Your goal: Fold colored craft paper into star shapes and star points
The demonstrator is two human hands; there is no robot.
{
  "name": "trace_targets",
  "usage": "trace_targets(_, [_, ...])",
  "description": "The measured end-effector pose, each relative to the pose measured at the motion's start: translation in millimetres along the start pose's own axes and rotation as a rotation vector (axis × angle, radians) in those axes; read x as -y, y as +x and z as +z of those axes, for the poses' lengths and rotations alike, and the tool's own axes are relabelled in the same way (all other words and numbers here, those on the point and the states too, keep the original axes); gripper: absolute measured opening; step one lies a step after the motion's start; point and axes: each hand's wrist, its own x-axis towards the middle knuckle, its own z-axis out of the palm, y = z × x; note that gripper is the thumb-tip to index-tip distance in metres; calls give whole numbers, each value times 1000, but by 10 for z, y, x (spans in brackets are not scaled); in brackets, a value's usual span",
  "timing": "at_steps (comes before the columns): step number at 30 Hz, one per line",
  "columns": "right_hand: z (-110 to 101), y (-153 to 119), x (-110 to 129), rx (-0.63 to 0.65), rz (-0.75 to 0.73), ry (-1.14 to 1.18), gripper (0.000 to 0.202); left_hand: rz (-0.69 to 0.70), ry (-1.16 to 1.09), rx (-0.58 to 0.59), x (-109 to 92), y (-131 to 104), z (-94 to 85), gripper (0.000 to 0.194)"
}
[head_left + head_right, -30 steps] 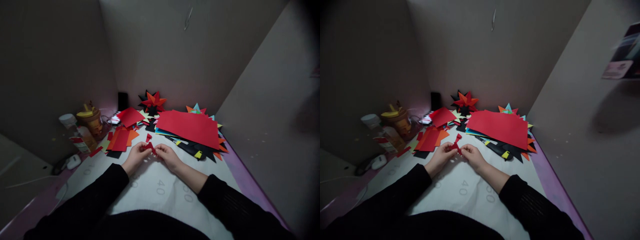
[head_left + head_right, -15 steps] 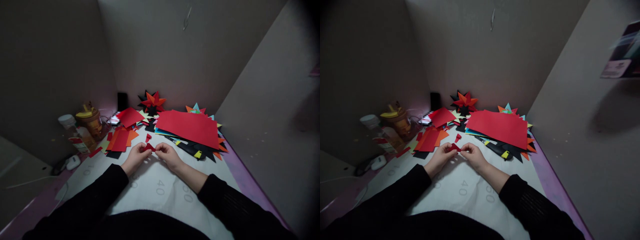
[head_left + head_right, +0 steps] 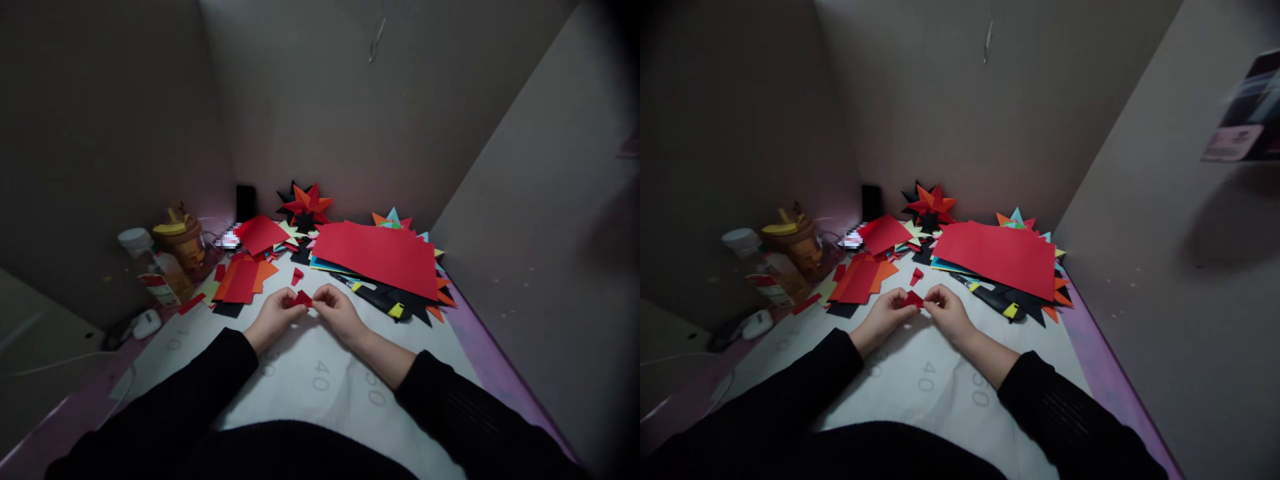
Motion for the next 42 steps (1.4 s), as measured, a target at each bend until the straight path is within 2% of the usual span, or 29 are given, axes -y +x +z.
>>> trace_targets(4, [7, -12, 30, 32, 14, -46, 6, -8, -16, 3, -9, 0, -2, 29])
trace_targets(8, [16, -37, 69, 39, -41, -110, 8, -15, -72, -15, -26, 1, -7, 31])
trace_targets(13, [10, -47, 73, 15, -80, -180, 8, -19, -132, 35, -20, 1, -12, 32])
trace_targets(17, [-2, -36, 63, -8, -18, -160, 9, -13, -84, 51, -23, -9, -2, 31])
trace_targets(25, [1, -29, 50, -49, -35, -177, 8, 160, 161, 80, -30, -17, 8, 21])
trace_targets(31, [26, -82, 86, 13, -109, -297, 9, 85, 253, 24, -49, -26, -2, 23])
trace_targets(35, [36, -80, 70, 18, -94, -288, 10, 59, 208, -55, -77, -24, -9, 25])
trace_targets(38, [35, -68, 36, 9, -94, -272, 10, 78, 204, -97, -79, -9, -24, 24])
trace_targets(42, [27, -61, 9, 35, -65, -267, 13, 151, 264, -67, -59, -2, -48, 17])
